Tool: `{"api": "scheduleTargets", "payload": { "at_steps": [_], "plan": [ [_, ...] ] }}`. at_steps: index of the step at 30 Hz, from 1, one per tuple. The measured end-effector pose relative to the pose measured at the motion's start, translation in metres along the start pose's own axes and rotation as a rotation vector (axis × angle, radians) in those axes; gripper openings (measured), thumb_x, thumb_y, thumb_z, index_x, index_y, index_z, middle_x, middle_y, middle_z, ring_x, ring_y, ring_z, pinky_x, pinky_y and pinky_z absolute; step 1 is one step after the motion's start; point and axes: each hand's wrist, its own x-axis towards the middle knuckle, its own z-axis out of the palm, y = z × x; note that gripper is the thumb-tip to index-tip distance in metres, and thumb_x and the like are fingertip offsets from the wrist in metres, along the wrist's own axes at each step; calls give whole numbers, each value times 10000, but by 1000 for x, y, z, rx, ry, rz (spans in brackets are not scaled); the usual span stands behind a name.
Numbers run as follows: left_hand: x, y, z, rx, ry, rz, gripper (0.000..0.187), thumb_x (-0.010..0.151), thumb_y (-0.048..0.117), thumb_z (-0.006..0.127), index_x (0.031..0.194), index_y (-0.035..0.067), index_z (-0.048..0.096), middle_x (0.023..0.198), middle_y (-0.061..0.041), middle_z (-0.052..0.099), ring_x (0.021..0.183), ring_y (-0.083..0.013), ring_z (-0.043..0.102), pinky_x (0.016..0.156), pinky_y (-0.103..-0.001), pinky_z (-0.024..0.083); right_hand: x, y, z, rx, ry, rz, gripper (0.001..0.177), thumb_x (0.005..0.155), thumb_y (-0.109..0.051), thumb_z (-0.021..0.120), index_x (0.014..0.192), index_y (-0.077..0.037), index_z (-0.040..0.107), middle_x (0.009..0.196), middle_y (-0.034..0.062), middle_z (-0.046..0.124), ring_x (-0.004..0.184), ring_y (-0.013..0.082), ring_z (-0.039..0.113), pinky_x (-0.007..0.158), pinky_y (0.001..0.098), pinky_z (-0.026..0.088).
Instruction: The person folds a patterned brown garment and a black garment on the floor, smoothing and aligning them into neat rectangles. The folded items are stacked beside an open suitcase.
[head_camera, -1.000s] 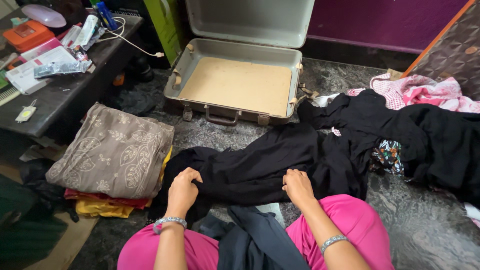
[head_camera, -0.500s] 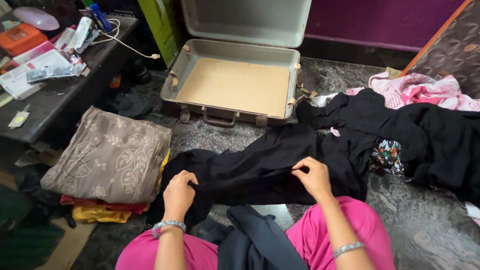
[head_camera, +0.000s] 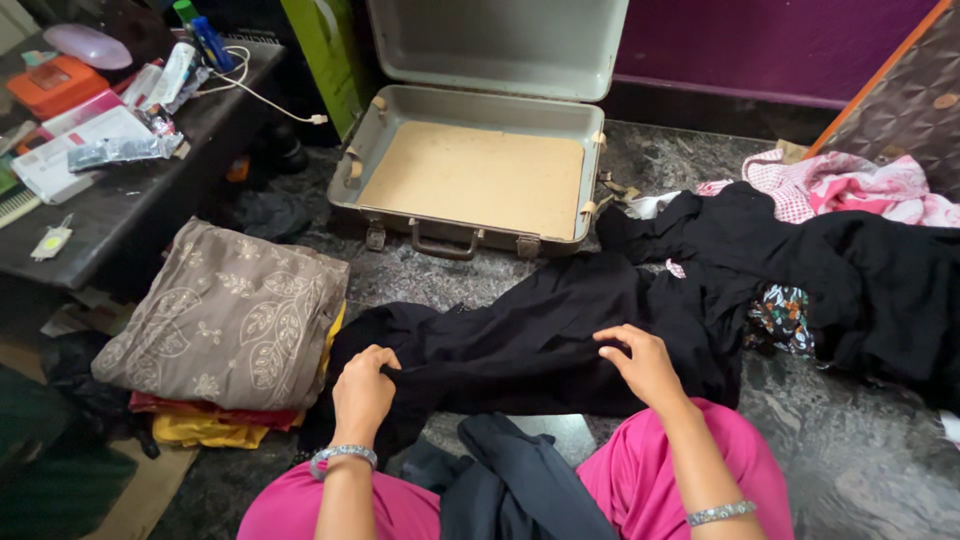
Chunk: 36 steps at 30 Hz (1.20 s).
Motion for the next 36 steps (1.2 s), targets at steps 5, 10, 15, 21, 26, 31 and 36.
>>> {"api": "scheduleTargets", "payload": {
  "at_steps": [5,10,15,21,26,31,36],
  "plan": [
    [-1,0,2,-31,4,33,231,756,-55,579,801,131,709,892,-64,701,944,-325,671,794,-473,536,-6,1,5,-2,-26,-39,165,811,-52,757,977,-49,756,915,89,737,835,245,701,781,335,534],
    [0,3,-1,-93,-15,91,270,713,-85,567,809,113,724,910,-56,714,964,-313,647,827,-447,538,-4,-3,10,42,-1,31,199,793,53,694,972,-33,698,888,84,711,827,231,714,779,322,546],
    [2,8,0,-208,-100,154,377,632,-142,525,815,90,760,945,-84,745,999,-334,658,913,-421,535,-2,-5,12,0,5,-11,245,786,69,687,995,-57,719,887,96,668,841,252,697,773,343,538],
    [7,11,4,-344,-214,202,595,583,-181,471,976,103,816,1168,-186,723,1147,-362,657,1016,-394,493,2,-15,19,-93,1,-49,143,826,-4,706,942,-81,740,915,109,656,891,317,674,780,391,519],
    [6,12,-1,-404,-157,217,576,589,-179,455,959,94,801,1105,-182,749,1125,-338,688,997,-373,516,0,-22,25,-73,72,-31,138,879,-2,635,989,-73,677,969,109,692,919,327,697,776,408,533],
    [4,18,-6,-349,-207,157,533,615,-174,461,885,110,822,982,-154,778,995,-325,722,931,-377,543,2,-23,31,-154,30,44,169,890,-62,660,1052,-106,677,1014,113,745,981,344,701,794,436,537],
    [4,23,-8,-340,-204,191,510,617,-166,459,862,99,819,946,-165,772,959,-332,720,899,-375,541,1,-20,35,-153,-17,41,167,895,-74,654,1057,-115,668,1039,88,759,1002,321,714,803,429,550]
  ]
}}
